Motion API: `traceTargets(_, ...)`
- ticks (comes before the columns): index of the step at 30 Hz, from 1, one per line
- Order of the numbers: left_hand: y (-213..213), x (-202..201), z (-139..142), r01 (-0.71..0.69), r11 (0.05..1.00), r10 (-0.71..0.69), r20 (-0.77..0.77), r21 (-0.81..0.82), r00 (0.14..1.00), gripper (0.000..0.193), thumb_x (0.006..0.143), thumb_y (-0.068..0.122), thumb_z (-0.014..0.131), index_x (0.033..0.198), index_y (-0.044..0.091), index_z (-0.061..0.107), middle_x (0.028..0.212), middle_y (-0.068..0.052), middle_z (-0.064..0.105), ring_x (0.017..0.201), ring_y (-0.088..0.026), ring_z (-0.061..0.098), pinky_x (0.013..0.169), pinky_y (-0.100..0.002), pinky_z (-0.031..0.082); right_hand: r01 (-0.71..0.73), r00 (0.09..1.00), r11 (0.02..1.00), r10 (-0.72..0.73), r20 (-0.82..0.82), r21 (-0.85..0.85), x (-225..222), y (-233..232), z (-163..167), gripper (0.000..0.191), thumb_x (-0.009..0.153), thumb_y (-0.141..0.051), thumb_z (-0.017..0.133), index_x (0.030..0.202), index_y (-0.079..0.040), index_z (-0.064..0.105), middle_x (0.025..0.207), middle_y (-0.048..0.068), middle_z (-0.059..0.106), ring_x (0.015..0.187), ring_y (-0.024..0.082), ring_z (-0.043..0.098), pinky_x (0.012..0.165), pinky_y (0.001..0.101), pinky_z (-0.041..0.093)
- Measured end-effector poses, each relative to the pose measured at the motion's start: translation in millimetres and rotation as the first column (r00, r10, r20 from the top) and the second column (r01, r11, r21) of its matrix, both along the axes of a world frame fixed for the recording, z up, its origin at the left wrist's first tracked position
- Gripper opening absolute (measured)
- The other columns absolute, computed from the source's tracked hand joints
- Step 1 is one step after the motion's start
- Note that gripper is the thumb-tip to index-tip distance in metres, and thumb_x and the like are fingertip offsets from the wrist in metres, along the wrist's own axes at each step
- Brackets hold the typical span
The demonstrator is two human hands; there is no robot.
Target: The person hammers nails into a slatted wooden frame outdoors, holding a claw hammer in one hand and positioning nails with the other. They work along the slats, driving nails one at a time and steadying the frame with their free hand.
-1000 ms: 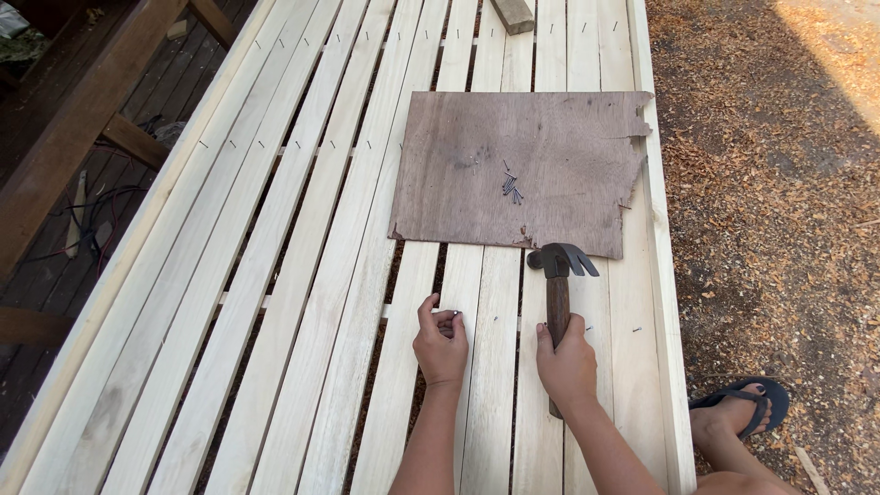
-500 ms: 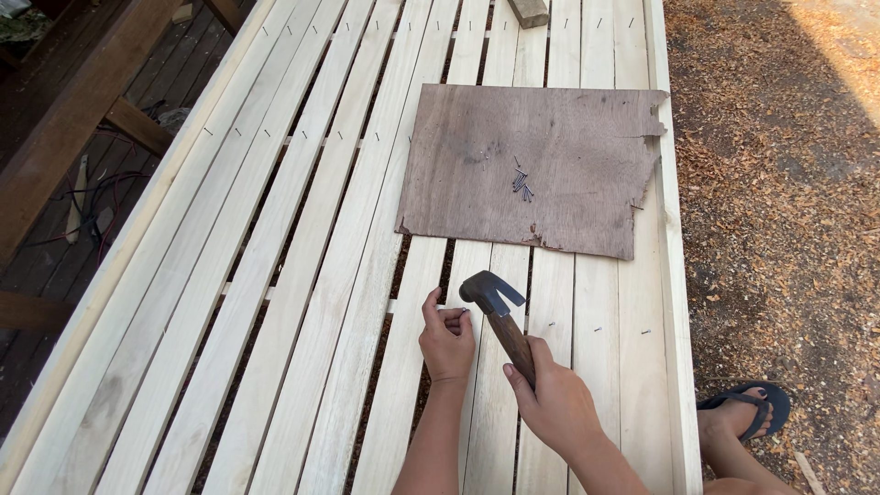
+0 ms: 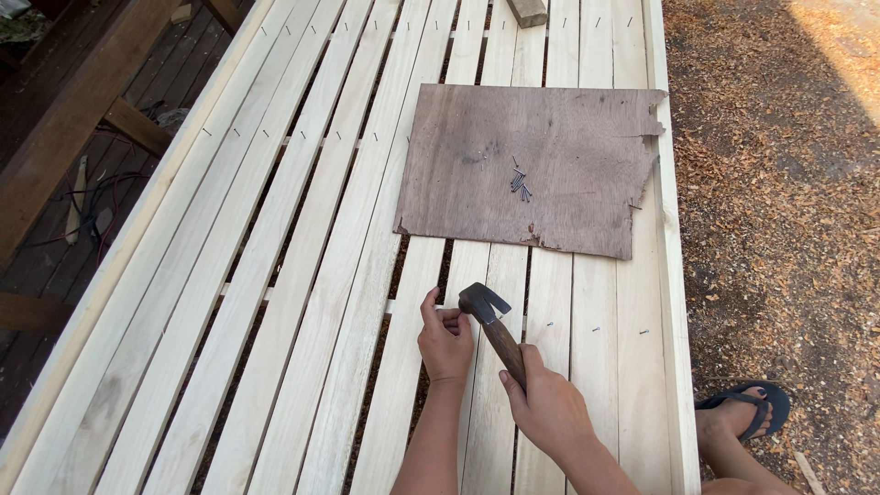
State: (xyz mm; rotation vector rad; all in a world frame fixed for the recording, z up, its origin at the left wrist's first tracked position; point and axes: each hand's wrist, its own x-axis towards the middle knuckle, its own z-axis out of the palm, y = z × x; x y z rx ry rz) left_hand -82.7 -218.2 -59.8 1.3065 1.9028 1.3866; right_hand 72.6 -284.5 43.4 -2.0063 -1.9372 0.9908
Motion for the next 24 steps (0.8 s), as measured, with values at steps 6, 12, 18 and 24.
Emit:
traceTargets(6,-0.8,0.6,3.3,0.019,0.999,-0.019,0.001,-0.038,1.0,0.065,0.091,0.007,0.069,0.147,0.009,0.038,0.087,-0.007,0.076,0.07,-0.019,0.075,0.066,-0.032,0.062,0.098,0.995,0.994,-0.097,0.023,-0.05,9.2,6.8,-16.9,0.041,0.1,-0.039,0.053,0.128,-0.01,0.048,0.072,0.019,0.073,0.07,0.04,0.073,0.068,0.0513,0.055)
traceTargets(12,-6.6,-1.2,9.2,0.034,0.998,-0.03,0.06,-0.061,0.998,0.063,0.093,0.005,0.066,0.148,0.007,0.034,0.099,-0.011,0.075,0.083,-0.019,0.076,0.075,-0.033,0.062,0.114,0.992,0.99,-0.118,0.046,0.082,14.4,6.0,-39.0,0.039,0.098,-0.038,0.054,0.124,-0.01,0.046,0.075,0.018,0.073,0.071,0.041,0.072,0.067,0.0534,0.055)
traceTargets(18,-63.5,7.2,2.0,0.03,0.998,-0.055,-0.434,-0.063,0.899,0.021,0.093,0.004,0.063,0.112,0.006,0.07,0.131,-0.011,0.071,0.119,-0.029,0.066,0.097,-0.039,0.056,0.117,0.989,0.989,-0.124,0.076,0.087,14.0,5.8,-41.1,0.039,0.098,-0.039,0.055,0.124,-0.012,0.047,0.079,0.018,0.073,0.074,0.042,0.073,0.069,0.0537,0.056)
traceTargets(24,-73.2,6.3,-7.6,0.156,0.987,-0.148,-0.518,-0.027,0.842,0.038,0.085,-0.001,0.061,0.122,0.0,0.071,0.139,-0.017,0.063,0.136,-0.031,0.054,0.112,-0.039,0.044,0.123,0.99,0.987,-0.129,0.057,0.106,15.1,9.9,-44.7,0.04,0.097,-0.04,0.056,0.124,-0.012,0.048,0.08,0.02,0.074,0.075,0.043,0.072,0.069,0.0542,0.055)
